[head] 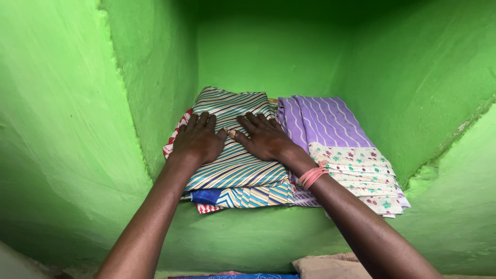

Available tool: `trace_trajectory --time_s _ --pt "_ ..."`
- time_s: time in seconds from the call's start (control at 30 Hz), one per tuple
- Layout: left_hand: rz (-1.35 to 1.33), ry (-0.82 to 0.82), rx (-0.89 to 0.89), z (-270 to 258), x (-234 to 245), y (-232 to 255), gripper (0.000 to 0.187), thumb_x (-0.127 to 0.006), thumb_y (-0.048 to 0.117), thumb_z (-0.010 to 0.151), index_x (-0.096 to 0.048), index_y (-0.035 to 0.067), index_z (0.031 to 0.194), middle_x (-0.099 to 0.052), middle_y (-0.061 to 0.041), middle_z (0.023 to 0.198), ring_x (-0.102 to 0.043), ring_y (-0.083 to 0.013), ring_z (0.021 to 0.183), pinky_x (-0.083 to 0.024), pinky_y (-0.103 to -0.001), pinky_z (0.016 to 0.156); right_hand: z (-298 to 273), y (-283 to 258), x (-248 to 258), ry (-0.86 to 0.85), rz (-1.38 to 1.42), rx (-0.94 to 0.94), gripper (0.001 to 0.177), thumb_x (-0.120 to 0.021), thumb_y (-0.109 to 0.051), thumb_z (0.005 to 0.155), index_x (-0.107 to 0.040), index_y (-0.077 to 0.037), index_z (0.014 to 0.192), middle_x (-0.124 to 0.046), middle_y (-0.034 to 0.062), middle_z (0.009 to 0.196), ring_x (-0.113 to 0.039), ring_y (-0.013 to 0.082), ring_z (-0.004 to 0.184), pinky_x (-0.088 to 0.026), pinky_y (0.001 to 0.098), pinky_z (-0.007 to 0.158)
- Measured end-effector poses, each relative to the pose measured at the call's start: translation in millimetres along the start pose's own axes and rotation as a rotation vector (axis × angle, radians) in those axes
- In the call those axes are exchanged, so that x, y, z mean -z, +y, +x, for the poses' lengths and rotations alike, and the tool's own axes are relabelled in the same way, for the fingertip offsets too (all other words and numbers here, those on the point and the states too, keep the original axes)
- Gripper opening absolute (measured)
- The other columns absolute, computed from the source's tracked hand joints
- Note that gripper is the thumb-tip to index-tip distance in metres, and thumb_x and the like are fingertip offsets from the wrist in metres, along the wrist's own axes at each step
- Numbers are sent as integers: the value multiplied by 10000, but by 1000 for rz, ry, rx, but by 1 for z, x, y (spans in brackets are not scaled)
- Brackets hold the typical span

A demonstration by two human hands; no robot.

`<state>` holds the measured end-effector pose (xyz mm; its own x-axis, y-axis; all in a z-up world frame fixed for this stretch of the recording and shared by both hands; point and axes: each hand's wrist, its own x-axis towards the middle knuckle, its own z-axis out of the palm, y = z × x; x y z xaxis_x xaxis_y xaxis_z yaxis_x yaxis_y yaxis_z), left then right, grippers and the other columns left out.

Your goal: The person folds several patterned garments one by one on their lap and places each folded item into a green wall niche. The person handles purple, red, striped, and blue fabrics, smoothing and aligning them before stacking them in the niche.

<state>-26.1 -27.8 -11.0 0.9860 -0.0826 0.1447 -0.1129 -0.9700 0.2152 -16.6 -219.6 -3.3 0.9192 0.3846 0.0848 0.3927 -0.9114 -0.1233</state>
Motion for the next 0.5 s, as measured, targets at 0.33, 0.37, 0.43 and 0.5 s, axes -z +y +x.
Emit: trace_trajectory --time_s 0.33,0.37,0.43,0.5 --pt "-2 -44 35 -6 4 5 672 -249 454 1040 -165 129 1623 -91 -76 1715 -96 -305 1573 -127 -472 1267 -19 -15 16 -91 -83 130 889 -90 -738 942 -80 -183 1636 -56 142 1703 -4 332 1577 -19 498 1261" --pt "-2 -42 39 -5 4 6 672 -249 451 1038 -163 130 1622 -92 -71 1715 -99 -303 1573 -129 -469 1268 -27 -18 20 -116 -84 150 896 -99 -742 934 -69 -187 1637 -43 148 1702 8 334 1572 -15 492 1258" --pt "-25 -30 41 -5 0 4 665 -254 438 1039 -181 124 1621 -116 -78 1712 -113 -310 1572 -139 -481 1265 -48 -27 23 -172 -77 195 929 -111 -758 917 -47 -179 1641 -16 164 1697 27 338 1564 -11 487 1251" --pt "-25 -22 25 -2 0 3 662 -264 426 1037 -195 117 1619 -131 -90 1709 -126 -321 1568 -149 -486 1262 -68 -35 26 -217 -61 239 980 -116 -780 898 -22 -154 1647 11 184 1692 40 341 1559 -12 487 1245"
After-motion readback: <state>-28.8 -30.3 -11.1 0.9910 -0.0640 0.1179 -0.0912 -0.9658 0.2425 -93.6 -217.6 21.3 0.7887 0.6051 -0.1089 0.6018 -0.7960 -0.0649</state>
